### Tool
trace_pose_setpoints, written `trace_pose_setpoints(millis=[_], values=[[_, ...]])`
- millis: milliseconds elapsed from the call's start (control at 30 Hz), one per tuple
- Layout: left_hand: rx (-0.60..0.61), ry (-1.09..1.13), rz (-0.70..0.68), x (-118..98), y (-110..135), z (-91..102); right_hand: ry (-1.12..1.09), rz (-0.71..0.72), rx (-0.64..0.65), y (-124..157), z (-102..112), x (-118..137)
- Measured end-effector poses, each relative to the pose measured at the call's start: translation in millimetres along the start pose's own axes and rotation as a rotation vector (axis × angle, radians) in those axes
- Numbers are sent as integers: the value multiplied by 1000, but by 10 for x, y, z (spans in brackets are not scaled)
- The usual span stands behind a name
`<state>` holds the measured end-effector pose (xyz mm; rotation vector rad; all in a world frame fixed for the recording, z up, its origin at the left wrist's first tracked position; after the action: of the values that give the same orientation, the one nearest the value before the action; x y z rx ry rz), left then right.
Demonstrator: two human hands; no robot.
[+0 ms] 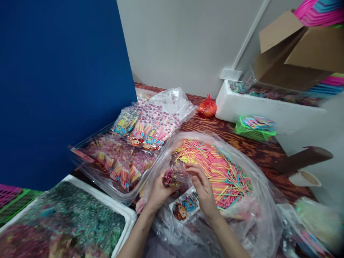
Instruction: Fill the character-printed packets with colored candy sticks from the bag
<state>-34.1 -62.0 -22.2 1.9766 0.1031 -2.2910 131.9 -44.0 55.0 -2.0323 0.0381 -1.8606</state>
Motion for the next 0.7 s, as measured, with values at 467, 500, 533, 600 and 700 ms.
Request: trace_pose_setpoints(millis=[467,500,533,600,700], values=[[48,4,42,-58,-4,0,195,75,79,68,-81,66],[46,5,41,-57,-3,0,197,76,72,67,-81,69],[44,11,39,-57,-3,-1,208,77,70,66,-82,70],[41,34,29,-55,0,-6,265,80,80,63,-91,64],[34,59,25,-34,4,-13,410,92,105,56,-131,37]])
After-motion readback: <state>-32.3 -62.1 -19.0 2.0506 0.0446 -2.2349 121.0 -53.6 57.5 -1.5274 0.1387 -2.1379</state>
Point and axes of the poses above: each hand's wrist, its own y-axis away from the middle knuckle, its own z-axis out of the back of the hand, x = y × z, the point moved 2 cm from there along -y, towards the middle knuckle, and after that the axes turned 12 degrees about -y, right-handed, at the moved point
